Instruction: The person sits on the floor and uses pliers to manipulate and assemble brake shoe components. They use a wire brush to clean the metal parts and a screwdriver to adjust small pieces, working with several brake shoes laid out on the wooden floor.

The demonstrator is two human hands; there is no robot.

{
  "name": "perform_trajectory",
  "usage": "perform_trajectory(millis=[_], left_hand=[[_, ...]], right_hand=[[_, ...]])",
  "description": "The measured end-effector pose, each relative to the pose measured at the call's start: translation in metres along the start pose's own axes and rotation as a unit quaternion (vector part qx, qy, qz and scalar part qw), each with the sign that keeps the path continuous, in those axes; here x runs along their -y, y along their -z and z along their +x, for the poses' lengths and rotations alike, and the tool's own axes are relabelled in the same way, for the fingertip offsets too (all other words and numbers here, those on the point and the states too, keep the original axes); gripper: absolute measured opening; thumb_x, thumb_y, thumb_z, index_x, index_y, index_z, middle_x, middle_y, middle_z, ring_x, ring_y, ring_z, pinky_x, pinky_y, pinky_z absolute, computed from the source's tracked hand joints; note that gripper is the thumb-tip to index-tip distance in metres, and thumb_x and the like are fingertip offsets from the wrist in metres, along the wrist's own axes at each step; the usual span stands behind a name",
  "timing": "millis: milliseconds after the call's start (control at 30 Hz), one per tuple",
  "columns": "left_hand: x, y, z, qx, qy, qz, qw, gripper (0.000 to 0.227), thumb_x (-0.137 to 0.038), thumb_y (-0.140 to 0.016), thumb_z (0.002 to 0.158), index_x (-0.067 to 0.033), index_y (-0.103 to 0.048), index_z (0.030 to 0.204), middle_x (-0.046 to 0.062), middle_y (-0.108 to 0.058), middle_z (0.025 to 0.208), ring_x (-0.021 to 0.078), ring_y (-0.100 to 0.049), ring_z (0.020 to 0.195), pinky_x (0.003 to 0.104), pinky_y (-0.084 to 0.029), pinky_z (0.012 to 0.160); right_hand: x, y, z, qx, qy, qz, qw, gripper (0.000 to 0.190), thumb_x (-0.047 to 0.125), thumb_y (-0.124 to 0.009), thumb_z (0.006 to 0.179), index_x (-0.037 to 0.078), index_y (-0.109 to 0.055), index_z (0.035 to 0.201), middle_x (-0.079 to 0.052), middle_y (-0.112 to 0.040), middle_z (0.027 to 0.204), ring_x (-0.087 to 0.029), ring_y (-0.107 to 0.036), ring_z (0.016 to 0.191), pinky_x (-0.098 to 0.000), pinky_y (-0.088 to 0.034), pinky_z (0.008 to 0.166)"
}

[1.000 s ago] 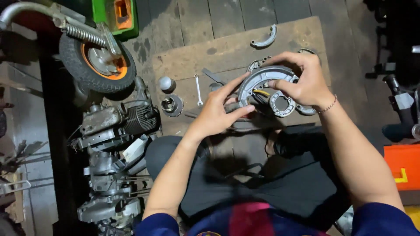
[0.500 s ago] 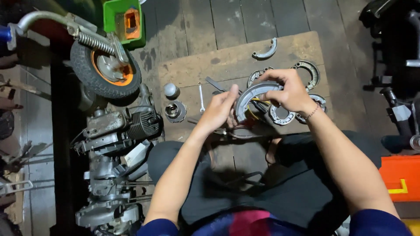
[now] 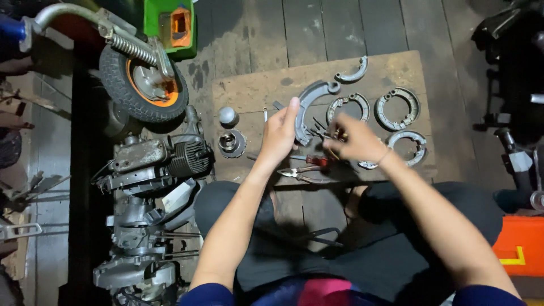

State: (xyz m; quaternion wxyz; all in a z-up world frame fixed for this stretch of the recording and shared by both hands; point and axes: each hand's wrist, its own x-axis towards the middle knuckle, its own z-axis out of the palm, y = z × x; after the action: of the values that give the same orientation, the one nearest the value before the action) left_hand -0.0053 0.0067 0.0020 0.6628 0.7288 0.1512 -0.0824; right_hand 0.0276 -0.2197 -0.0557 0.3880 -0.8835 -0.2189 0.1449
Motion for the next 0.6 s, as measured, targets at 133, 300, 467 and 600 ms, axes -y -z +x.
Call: perform_trajectory(millis=[133,300,467,600], left_hand=[[0.025,0.001,0.023,-0.06,-0.023,-0.027,0.998,0.061,-0.057,-0.051,0.101,-0.0029,-0.068,0.08,0.018,-0.062,0.06,0.0265,-0.071,0.052,0.028,-0.057,0.041],[-0.006,0.009,-0.007,-0.089,-0.042,-0.007,0.995,0.067,-0.057,-0.042,0.103,0.0017,-0.071,0.088,0.026,-0.072,0.083,0.0333,-0.072,0.095,0.052,-0.053,0.08],[-0.014,0.013,-0.013,-0.056,-0.02,-0.072,0.996,0.059,-0.055,-0.038,0.105,-0.005,-0.065,0.088,0.017,-0.075,0.073,0.0262,-0.076,0.069,0.036,-0.06,0.063],[-0.008,0.009,-0.006,-0.035,-0.007,-0.178,0.983,0.056,-0.053,-0.041,0.105,0.0005,-0.058,0.098,0.027,-0.073,0.073,0.0302,-0.074,0.054,0.033,-0.06,0.041]], right_hand=[[-0.052,-0.1,-0.015,0.143,0.033,-0.299,0.943,0.034,0.035,-0.082,0.079,0.011,-0.074,0.101,-0.011,-0.072,0.101,-0.031,-0.07,0.098,-0.0425,-0.056,0.081],[-0.085,-0.165,-0.037,0.08,0.158,-0.457,0.871,0.046,0.039,-0.083,0.07,0.017,-0.069,0.108,-0.009,-0.055,0.109,-0.032,-0.048,0.107,-0.0533,-0.04,0.085],[-0.08,-0.172,-0.048,0.02,0.216,-0.458,0.862,0.03,0.037,-0.073,0.075,0.015,-0.07,0.096,-0.012,-0.055,0.105,-0.034,-0.049,0.107,-0.0569,-0.036,0.096],[-0.069,-0.177,-0.056,0.046,0.185,-0.474,0.86,0.046,0.043,-0.082,0.07,0.011,-0.065,0.098,-0.017,-0.056,0.123,-0.034,-0.049,0.117,-0.0533,-0.036,0.1]])
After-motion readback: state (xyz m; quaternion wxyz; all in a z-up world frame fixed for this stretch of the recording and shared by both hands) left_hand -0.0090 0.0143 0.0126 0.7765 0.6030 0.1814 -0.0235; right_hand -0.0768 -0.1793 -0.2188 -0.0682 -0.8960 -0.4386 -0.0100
